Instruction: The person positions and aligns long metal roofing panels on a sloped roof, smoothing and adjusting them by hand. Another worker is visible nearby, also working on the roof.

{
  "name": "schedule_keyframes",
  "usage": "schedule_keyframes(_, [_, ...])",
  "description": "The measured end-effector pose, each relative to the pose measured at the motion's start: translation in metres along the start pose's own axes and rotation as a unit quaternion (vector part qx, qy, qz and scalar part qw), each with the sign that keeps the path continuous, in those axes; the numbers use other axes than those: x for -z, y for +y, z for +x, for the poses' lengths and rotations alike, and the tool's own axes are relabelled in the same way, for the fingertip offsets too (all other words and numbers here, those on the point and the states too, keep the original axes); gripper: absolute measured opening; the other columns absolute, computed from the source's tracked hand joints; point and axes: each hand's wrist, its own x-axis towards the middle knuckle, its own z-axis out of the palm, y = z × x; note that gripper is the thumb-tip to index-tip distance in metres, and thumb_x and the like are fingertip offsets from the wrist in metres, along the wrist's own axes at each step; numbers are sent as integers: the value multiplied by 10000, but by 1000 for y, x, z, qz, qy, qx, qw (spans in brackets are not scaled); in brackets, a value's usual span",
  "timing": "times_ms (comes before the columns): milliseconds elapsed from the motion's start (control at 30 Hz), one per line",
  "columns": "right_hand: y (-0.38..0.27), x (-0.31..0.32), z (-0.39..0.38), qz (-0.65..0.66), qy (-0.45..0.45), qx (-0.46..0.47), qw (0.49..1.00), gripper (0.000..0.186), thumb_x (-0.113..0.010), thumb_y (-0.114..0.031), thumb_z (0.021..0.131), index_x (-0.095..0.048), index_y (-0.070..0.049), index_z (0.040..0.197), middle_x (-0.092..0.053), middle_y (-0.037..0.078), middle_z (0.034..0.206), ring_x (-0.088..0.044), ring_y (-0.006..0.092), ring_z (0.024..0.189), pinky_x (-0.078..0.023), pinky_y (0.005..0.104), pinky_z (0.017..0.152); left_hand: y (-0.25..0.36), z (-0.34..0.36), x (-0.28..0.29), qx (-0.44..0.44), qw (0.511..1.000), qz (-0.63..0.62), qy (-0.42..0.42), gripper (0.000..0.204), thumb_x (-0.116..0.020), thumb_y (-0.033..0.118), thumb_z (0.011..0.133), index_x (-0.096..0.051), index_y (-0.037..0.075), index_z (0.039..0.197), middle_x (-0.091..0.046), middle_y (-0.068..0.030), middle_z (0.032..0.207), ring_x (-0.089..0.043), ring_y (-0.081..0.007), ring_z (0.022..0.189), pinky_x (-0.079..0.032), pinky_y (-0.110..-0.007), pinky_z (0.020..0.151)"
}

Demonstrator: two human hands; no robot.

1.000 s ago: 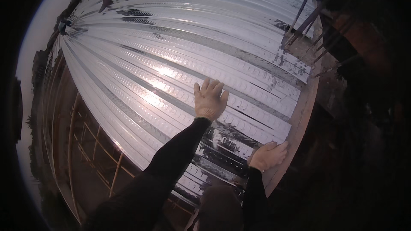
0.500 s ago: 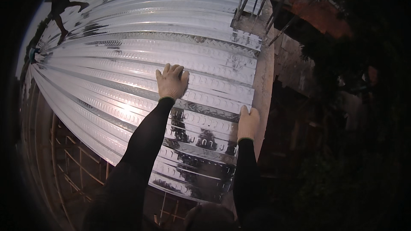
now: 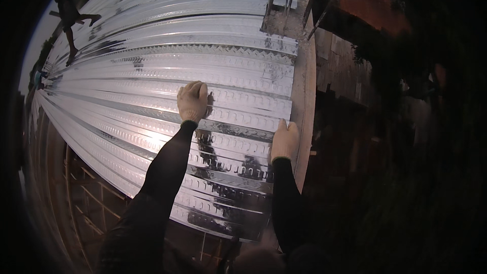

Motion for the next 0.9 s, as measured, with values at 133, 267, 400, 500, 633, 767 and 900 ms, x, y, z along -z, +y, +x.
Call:
schedule_keyframes(133, [1,1,2,68,-23,-111,991,377,-700,-265,1201,-673,48,993,-687,98,912,-604,187,861,-516,435,810,0,-1,0,-1,1000,-29,5,426,-628,438,1145,-902,114,1181,-864,-58,1362,-733,-298,1406,-382,-559,1387])
schedule_keyframes(267, [2,1,7,101,-19,-105,989,344,-715,-236,1197,-667,23,975,-658,38,907,-542,125,862,-482,385,775,0,2,0,15,999,-48,19,434,-628,446,1145,-902,110,1173,-864,-59,1361,-733,-295,1399,-399,-560,1369])
schedule_keyframes(400, [2,4,8,109,-41,-87,989,331,-720,-225,1197,-656,4,966,-627,16,870,-526,120,832,-460,388,743,-2,3,-3,2,1000,-2,15,453,-622,455,1150,-899,100,1199,-855,-66,1388,-727,-285,1407,-376,-526,1381])
schedule_keyframes(500, [2,8,8,79,-42,-101,991,353,-717,-252,1204,-644,-9,958,-595,1,853,-513,117,822,-450,391,728,0,5,-9,-31,995,97,-1,461,-670,471,1142,-859,101,1342,-796,-77,1525,-639,-320,1548,-336,-601,1382])
schedule_keyframes(633, [-18,25,15,-35,-113,-202,972,325,-736,-300,1183,-725,-3,1050,-742,73,936,-686,203,886,-545,426,807,3,9,-9,-12,992,120,-44,495,-713,483,1129,-817,112,1439,-748,-76,1603,-537,-326,1659,-284,-657,1396])
schedule_keyframes(767, [-129,54,86,-400,-85,7,912,395,-778,-328,1107,-800,-23,1357,-855,265,1300,-804,444,1295,-622,524,1089,5,14,-1,-11,989,135,-54,511,-723,488,1127,-793,132,1486,-734,-76,1619,-536,-338,1658,-280,-660,1403])
schedule_keyframes(900, [-359,56,252,-132,-64,245,958,872,-860,-439,1098,-552,110,1701,-661,262,1704,-706,335,1482,-525,426,1254,7,17,2,-11,987,141,-79,502,-724,481,1128,-786,143,1495,-725,-77,1633,-537,-349,1656,-283,-662,1401])
